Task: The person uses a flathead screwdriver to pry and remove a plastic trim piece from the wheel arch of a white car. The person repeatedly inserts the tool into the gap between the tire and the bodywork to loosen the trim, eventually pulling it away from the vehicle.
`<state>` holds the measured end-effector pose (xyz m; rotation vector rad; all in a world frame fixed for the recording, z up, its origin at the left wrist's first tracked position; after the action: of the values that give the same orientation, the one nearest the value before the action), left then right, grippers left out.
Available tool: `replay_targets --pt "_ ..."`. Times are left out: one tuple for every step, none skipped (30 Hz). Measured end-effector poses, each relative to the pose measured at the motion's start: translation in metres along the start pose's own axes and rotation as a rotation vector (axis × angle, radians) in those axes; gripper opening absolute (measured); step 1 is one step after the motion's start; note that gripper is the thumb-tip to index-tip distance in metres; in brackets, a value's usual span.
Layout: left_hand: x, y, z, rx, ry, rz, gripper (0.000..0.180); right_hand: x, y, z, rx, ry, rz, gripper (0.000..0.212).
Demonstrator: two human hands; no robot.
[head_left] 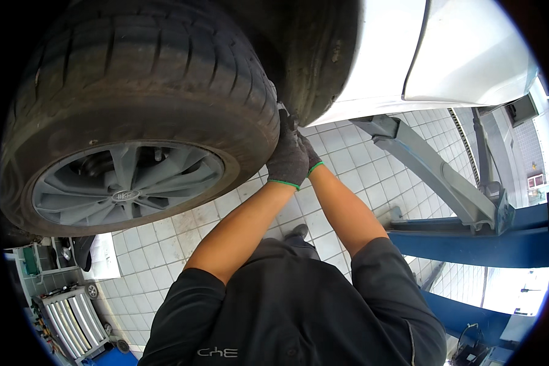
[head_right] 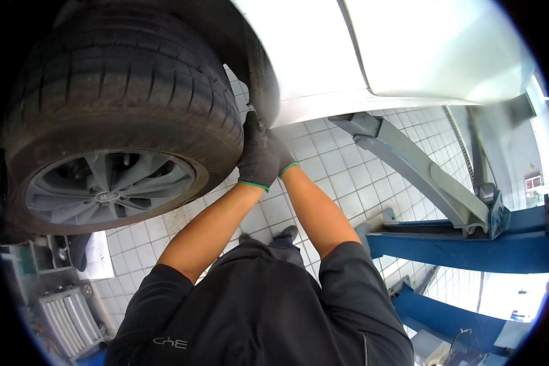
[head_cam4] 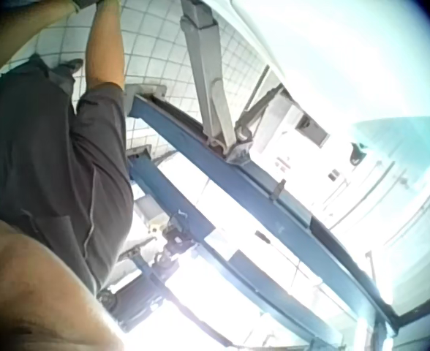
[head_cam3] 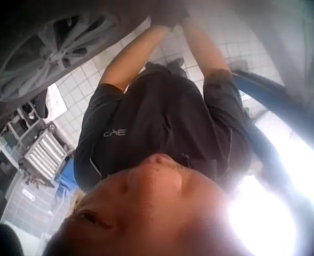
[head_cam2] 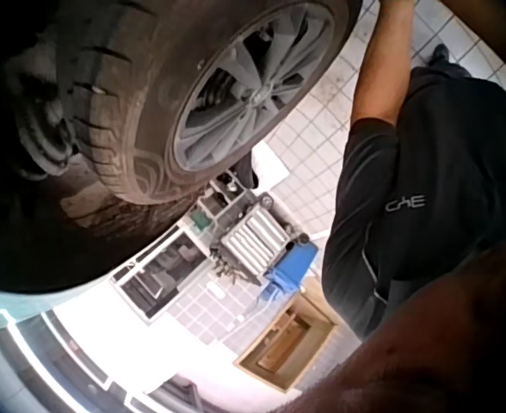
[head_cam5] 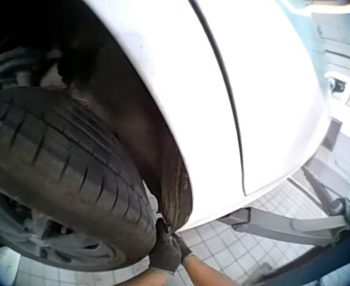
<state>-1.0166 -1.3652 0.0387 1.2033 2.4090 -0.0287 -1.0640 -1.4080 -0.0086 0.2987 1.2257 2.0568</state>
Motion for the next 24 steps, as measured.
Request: replay_targets --pt "-0.001 0.001 -0.003 0.034 -0.029 0.000 0.056 -0.001 -0.003 -0.001 0.012 0.014 0.008 0.045" --pt "0.001 0.002 -0.009 0.094 -0.085 0.009 0.057 0.002 -0.006 -0.002 0.043 0.027 0.013 0.045" --pt "0.006 0.002 -0.011 0.112 -0.088 0.047 0.058 0.009 -0.007 -0.003 0.087 0.046 0.010 0.045" --pt "0.010 0.005 -0.017 0.126 -0.088 0.084 0.059 0.019 -0.010 0.001 0.156 0.074 0.012 0.045" --pt "0.015 0.012 -0.036 0.101 -0.036 0.158 0.060 0.034 -0.010 0.001 0.253 0.102 0.009 0.044" --pt "0.018 0.016 -0.043 0.070 0.024 0.227 0.062 0.049 -0.011 0.006 0.355 0.138 0.024 0.044" --pt "0.023 0.017 -0.024 0.015 0.032 0.230 0.069 0.067 -0.008 0.016 0.467 0.178 0.043 0.044" --pt "0.025 0.019 -0.024 0.061 0.164 0.302 0.073 0.082 -0.004 0.023 0.532 0.195 0.078 0.044" --pt "0.030 0.022 -0.041 0.115 0.304 0.393 0.077 0.099 0.007 0.027 0.579 0.180 0.126 0.044" --pt "0.034 0.026 -0.054 0.163 0.442 0.478 0.081 0.111 0.021 0.034 0.550 0.138 0.188 0.044" --pt "0.034 0.029 -0.060 0.242 0.487 0.538 0.085 0.112 0.042 0.046 0.368 0.025 0.337 0.042" --pt "0.034 0.034 -0.060 0.202 0.533 0.551 0.084 0.108 0.061 0.059 0.165 -0.119 0.483 0.039" --pt "0.031 0.033 -0.064 0.169 0.558 0.581 0.083 0.107 0.075 0.066 0.071 -0.224 0.565 0.037" --pt "0.030 0.032 -0.064 0.134 0.586 0.608 0.082 0.103 0.073 0.069 0.137 -0.193 0.613 0.035" --pt "0.026 0.033 -0.060 0.056 0.517 0.548 0.076 0.099 0.053 0.062 0.331 -0.043 0.630 0.039" --pt "0.025 0.031 -0.051 -0.019 0.439 0.488 0.070 0.092 0.037 0.050 0.370 0.042 0.580 0.041" --pt "0.028 0.028 -0.038 -0.090 0.367 0.422 0.065 0.085 0.020 0.038 0.417 0.126 0.524 0.043" --pt "0.027 0.020 -0.029 -0.126 0.149 0.344 0.062 0.074 0.005 0.019 0.303 0.142 0.413 0.043" --pt "0.024 0.011 -0.013 -0.170 -0.062 0.251 0.059 0.057 -0.010 0.001 0.183 0.171 0.309 0.043" --pt "0.016 0.006 -0.027 -0.100 0.072 0.310 0.056 0.047 -0.027 -0.033 -0.154 0.089 0.249 0.043" --pt "0.008 0.005 -0.043 -0.042 0.206 0.353 0.054 0.036 -0.043 -0.066 -0.487 0.010 0.180 0.044" --pt "0.007 0.003 -0.017 0.045 0.212 0.253 0.054 0.027 -0.050 -0.061 -0.579 -0.004 0.152 0.043" --pt "0.008 -0.007 0.030 0.135 0.210 0.153 0.054 0.017 -0.053 -0.053 -0.669 -0.014 0.125 0.043" --pt "0.011 -0.016 0.042 0.169 0.211 0.151 0.054 0.016 -0.053 -0.059 -0.754 -0.048 0.070 0.043"
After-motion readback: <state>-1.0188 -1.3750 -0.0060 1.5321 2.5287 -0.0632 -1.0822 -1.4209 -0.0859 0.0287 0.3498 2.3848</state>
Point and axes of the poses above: each hand's wrist, its own x-axis away from the middle knuckle, its own y-axis out of the back of the hand, z = x × y, the point moved 8 cm from there along -x, towards the middle knuckle, and after that the axes turned 13 degrees about x, right-handed, at the moved point
